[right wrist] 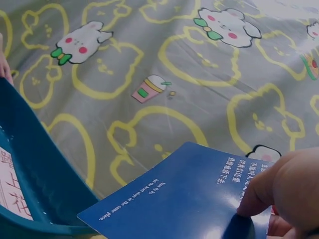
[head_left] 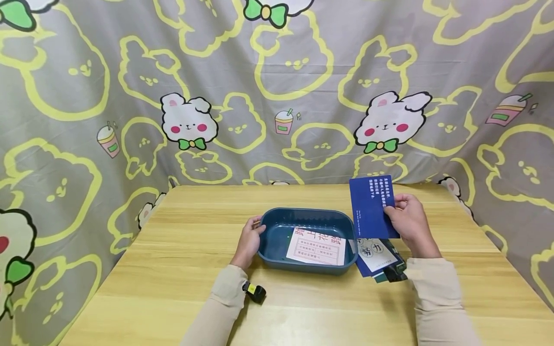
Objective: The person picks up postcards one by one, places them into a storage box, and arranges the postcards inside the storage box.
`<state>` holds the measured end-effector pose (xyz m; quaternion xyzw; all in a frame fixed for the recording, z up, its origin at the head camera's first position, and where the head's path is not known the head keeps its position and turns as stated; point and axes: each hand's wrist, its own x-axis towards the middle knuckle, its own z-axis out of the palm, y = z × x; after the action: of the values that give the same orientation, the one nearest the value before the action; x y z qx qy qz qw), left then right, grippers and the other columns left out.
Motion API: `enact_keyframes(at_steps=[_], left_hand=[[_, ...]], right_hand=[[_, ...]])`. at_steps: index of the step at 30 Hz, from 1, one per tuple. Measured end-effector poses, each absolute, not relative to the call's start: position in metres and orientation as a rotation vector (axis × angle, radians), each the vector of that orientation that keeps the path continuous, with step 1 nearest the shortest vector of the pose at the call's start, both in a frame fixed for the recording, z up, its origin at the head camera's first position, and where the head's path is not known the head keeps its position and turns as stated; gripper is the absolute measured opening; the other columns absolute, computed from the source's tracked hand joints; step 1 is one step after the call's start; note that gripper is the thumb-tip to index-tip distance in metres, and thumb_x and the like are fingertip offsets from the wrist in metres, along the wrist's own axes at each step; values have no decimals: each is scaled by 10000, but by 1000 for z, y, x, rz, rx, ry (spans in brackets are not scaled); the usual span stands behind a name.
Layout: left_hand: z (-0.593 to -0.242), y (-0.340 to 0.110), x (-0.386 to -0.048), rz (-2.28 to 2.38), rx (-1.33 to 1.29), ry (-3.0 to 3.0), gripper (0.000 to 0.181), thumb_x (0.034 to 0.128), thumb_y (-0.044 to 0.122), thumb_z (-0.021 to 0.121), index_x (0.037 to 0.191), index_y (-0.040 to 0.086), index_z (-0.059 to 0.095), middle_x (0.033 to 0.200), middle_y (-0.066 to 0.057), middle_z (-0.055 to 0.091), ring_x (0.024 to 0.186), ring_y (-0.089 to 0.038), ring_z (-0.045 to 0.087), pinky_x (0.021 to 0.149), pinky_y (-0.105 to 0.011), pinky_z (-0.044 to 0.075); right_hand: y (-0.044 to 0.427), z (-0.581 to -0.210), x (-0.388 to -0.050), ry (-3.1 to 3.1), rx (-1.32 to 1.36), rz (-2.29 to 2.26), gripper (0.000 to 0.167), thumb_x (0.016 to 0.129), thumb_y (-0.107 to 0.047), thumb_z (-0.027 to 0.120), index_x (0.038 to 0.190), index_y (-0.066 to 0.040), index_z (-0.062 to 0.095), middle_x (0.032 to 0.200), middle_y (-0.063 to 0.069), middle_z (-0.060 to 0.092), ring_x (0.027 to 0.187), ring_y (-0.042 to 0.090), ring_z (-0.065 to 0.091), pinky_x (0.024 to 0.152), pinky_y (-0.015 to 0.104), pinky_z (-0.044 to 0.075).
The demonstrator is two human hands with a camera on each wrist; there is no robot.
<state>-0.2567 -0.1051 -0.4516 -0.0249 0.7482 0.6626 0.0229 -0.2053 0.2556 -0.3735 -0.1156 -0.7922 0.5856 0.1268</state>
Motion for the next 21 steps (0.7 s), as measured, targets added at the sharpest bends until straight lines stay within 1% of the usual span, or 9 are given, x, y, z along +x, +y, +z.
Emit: enact_keyframes(at_steps=[3, 7, 13, 21], left_hand=[[-451, -105, -257, 2056, -70, 2315, 336, 1008, 115, 450, 1328, 21, 486, 1322, -186, 506, 1251, -341, 441, 1059, -527, 309], [-451, -104, -257, 2066, -69, 2305, 334, 1006, 107, 452, 1326, 15, 488, 1318, -190, 506, 1250, -341, 439, 1058, -520, 310], [-450, -104, -256, 2050, -55, 2316, 338, 1010, 110, 443, 1334, 19, 480, 1330, -187, 499, 1255, -347, 437, 1061, -533, 305], [-448, -104, -254, 2045, -50, 2320, 335, 1016, 117, 432, 1337, 34, 478, 1339, -182, 499, 1255, -354, 441, 1062, -547, 301]], right_hand=[[251, -373, -206, -2300, -311, 1702, 281, 946, -11, 490, 1179, 75, 360, 1115, 283, 551, 698, 77, 602, 600, 258, 537], [246, -372, -206, -2314, -313, 1704, 290, 947, -20, 499, 1187, 72, 365, 1111, 274, 555, 707, 89, 608, 603, 269, 542], [239, -373, -207, -2371, -330, 1683, 328, 966, -53, 492, 1241, 66, 359, 1122, 257, 554, 759, 161, 618, 616, 285, 545], [226, -376, -211, -2403, -281, 1632, 294, 961, -45, 508, 1210, 54, 385, 1094, 243, 576, 802, 215, 614, 631, 292, 538]])
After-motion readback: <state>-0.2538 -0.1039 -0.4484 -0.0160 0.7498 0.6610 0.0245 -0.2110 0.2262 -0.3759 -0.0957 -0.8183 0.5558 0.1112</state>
